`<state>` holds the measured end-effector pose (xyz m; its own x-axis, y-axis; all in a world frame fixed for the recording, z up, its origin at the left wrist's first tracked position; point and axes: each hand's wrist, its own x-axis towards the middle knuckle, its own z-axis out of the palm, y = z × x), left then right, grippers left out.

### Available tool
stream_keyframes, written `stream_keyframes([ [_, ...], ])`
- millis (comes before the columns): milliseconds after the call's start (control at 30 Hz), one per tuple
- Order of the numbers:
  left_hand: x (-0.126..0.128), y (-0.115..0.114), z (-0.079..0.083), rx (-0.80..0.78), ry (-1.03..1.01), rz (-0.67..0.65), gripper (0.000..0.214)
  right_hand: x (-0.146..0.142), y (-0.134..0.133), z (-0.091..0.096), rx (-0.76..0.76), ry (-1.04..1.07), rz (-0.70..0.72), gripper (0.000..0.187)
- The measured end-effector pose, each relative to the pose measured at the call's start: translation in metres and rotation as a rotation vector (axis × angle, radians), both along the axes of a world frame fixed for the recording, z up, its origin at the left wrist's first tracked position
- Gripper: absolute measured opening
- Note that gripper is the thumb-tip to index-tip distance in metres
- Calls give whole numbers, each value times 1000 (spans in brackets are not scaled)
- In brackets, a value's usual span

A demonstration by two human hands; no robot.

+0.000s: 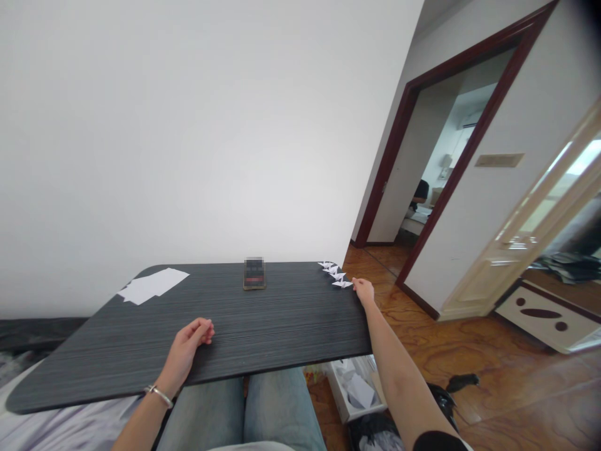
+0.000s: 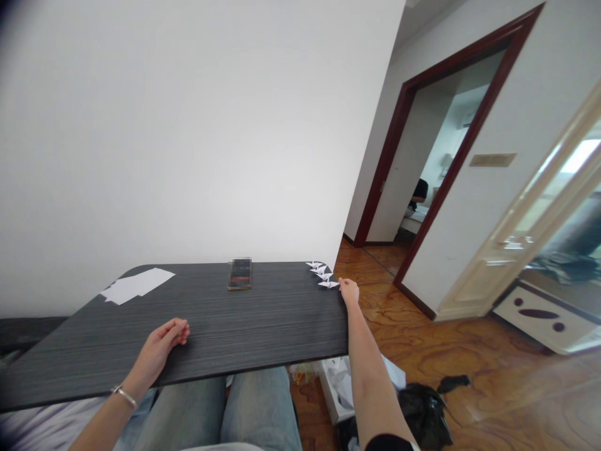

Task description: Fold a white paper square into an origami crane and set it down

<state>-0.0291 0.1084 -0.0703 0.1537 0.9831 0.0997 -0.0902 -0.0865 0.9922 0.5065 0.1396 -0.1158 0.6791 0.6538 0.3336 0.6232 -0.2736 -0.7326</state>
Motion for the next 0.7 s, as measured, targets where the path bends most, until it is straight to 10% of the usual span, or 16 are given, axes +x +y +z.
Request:
stream_keyframes([
  [700,-2,3,-3,6,18,-21,24,6,8,-12,-19,267,119,29],
])
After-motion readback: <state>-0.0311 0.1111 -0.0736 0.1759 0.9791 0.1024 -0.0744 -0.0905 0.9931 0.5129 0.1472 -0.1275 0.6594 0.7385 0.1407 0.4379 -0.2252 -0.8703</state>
